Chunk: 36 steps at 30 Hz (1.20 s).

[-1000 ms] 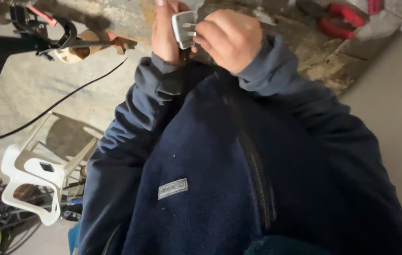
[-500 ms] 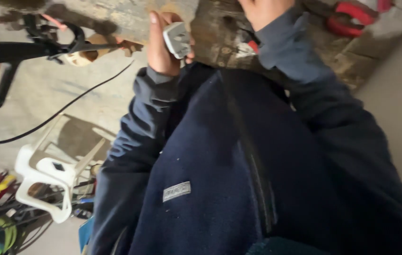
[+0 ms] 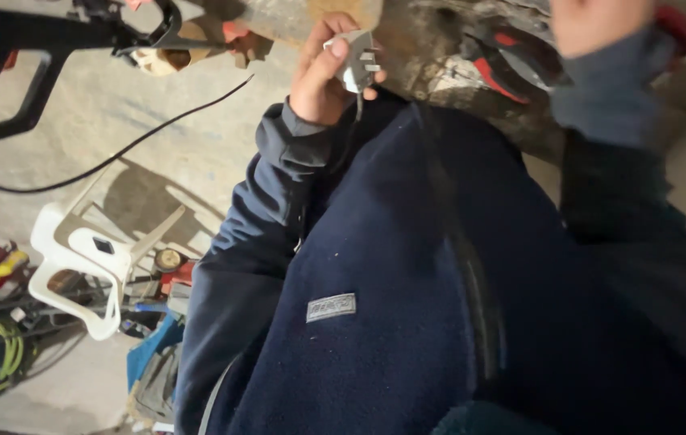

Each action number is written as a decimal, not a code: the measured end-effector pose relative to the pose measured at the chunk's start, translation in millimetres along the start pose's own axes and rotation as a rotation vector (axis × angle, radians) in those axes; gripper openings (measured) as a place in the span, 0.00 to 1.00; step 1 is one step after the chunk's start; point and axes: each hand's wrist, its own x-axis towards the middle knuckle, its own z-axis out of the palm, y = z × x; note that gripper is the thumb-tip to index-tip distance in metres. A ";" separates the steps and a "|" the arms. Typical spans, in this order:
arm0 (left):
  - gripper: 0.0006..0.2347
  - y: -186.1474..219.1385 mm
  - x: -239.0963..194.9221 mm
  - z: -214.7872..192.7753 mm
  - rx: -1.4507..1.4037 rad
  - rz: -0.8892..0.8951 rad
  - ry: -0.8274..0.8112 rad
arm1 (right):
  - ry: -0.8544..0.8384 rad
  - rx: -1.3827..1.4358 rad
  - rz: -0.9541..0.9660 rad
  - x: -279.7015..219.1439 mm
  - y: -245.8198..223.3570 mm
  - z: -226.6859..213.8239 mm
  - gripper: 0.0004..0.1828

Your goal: Repairing an electrical plug using a screwdriver at a workbench.

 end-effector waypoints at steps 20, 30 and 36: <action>0.22 18.5 -4.3 -3.1 0.106 0.165 0.058 | -0.253 0.700 0.272 2.7 -137.7 -74.4 0.20; 0.22 17.9 -1.8 -1.8 0.127 0.136 0.069 | -0.248 0.721 0.239 3.9 -133.6 -73.0 0.20; 0.22 18.6 -3.5 0.3 0.136 0.123 0.093 | -0.243 0.674 0.163 1.9 -127.1 -75.9 0.18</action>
